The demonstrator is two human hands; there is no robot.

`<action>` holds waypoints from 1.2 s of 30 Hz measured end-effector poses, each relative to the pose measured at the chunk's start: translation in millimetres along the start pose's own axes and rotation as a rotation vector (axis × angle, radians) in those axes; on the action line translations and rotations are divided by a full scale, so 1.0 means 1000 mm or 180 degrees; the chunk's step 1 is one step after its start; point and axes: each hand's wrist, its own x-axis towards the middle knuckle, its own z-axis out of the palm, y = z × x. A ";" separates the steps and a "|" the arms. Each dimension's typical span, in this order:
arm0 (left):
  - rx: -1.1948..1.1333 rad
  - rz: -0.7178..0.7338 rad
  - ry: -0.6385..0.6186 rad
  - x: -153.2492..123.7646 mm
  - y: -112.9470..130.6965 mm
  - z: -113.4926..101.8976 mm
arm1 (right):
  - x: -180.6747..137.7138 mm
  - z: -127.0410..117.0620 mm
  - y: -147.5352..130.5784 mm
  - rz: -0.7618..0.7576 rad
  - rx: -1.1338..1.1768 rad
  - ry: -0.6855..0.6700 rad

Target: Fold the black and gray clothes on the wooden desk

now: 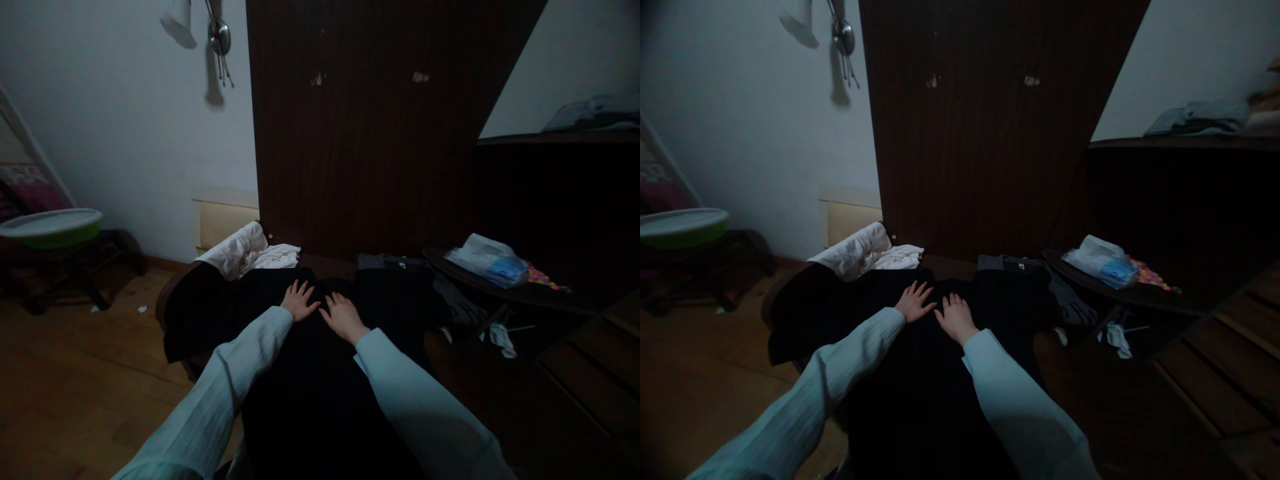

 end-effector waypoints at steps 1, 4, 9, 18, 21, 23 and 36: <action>-0.0031 0.0088 -0.0011 -0.004 0.003 0.000 | -0.004 -0.005 -0.004 0.0044 -0.0059 -0.0070; -0.0126 0.0352 -0.0078 -0.012 0.012 -0.001 | -0.006 -0.014 -0.014 0.0354 -0.0129 -0.0282; -0.0149 0.0536 -0.0146 -0.007 0.014 -0.005 | 0.014 -0.001 -0.018 0.0849 -0.0010 -0.0032; -0.0737 0.0287 0.0357 -0.007 0.005 -0.011 | 0.029 0.017 0.001 0.1092 0.0238 0.0031; -0.0771 0.0016 0.0469 -0.026 -0.011 -0.023 | 0.028 0.018 0.001 0.1095 0.0241 0.0085; -0.0631 -0.0375 0.0690 -0.043 -0.031 -0.038 | 0.028 0.018 0.001 0.1090 0.0280 0.0126; 0.0881 -0.1340 -0.0093 -0.119 -0.161 -0.069 | 0.015 0.018 0.003 0.0701 0.0417 0.0198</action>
